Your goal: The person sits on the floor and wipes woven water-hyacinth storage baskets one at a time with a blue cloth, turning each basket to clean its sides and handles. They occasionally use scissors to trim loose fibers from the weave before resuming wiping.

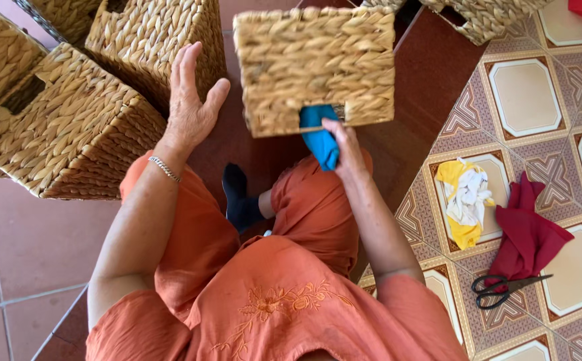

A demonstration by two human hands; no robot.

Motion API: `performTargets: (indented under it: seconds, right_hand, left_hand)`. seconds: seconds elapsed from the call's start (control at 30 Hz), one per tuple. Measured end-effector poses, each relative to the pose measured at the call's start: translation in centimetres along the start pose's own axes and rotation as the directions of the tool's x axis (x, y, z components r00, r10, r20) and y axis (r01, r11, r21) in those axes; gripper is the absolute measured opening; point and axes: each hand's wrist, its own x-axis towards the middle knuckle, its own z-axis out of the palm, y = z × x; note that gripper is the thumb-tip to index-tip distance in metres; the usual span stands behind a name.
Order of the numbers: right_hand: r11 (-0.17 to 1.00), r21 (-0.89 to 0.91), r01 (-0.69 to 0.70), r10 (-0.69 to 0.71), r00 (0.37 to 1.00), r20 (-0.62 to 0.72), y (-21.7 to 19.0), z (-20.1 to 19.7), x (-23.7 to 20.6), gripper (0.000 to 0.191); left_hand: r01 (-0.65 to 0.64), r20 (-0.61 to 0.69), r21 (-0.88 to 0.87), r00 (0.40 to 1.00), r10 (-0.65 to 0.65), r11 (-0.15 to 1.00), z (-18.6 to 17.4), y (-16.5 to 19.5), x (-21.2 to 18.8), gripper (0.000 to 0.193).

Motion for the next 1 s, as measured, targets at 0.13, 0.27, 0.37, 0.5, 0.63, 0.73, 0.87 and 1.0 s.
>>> performTargets:
  seconds: [0.13, 0.27, 0.37, 0.5, 0.63, 0.73, 0.87, 1.0]
  right_hand:
    - [0.993, -0.033, -0.112, 0.111, 0.994, -0.023, 0.4, -0.3, -3.2, 0.038]
    - [0.990, -0.086, -0.111, 0.115, 0.992, 0.047, 0.6, -1.8, -5.9, 0.040]
    - [0.993, -0.051, -0.105, 0.106, 0.994, 0.012, 1.2, -3.8, -7.5, 0.043]
    - [0.898, -0.431, -0.093, 0.073, 0.995, -0.061, 0.9, -6.5, -10.4, 0.044]
    - [0.741, -0.671, -0.028, -0.031, 0.997, -0.076, -4.4, -8.9, -15.8, 0.044]
    - [0.822, -0.566, 0.071, -0.275, 0.918, -0.284, -7.6, -9.2, -18.6, 0.046]
    - [0.308, -0.870, 0.386, -0.799, 0.601, -0.017, -8.8, -9.3, -12.7, 0.037]
    - [-0.009, -0.976, 0.217, -0.771, 0.620, 0.145, -9.1, -4.8, -3.8, 0.058]
  left_hand:
    - [0.036, -0.011, -0.169, 0.999, -0.039, 0.985, 1.8, 0.9, 1.3, 0.069]
    - [0.168, 0.140, -0.418, 0.983, -0.119, 0.893, 2.6, 3.6, 0.7, 0.059]
    - [0.134, 0.093, -0.354, 0.990, -0.107, 0.925, 4.2, 5.8, -0.3, 0.044]
    - [-0.027, 0.000, -0.191, 1.000, 0.028, 0.981, 5.8, 6.4, -0.2, 0.031]
    - [0.116, 0.004, -0.131, 0.993, -0.117, 0.984, 5.8, 6.0, 1.6, 0.030]
    - [0.088, 0.020, -0.041, 0.996, -0.087, 0.995, 5.9, 6.9, 1.2, 0.032]
    - [0.018, 0.053, -0.032, 0.998, -0.016, 0.999, 6.3, 9.5, -1.8, 0.035]
    - [-0.010, 0.025, -0.315, 1.000, 0.019, 0.949, 5.9, 10.1, -3.1, 0.031]
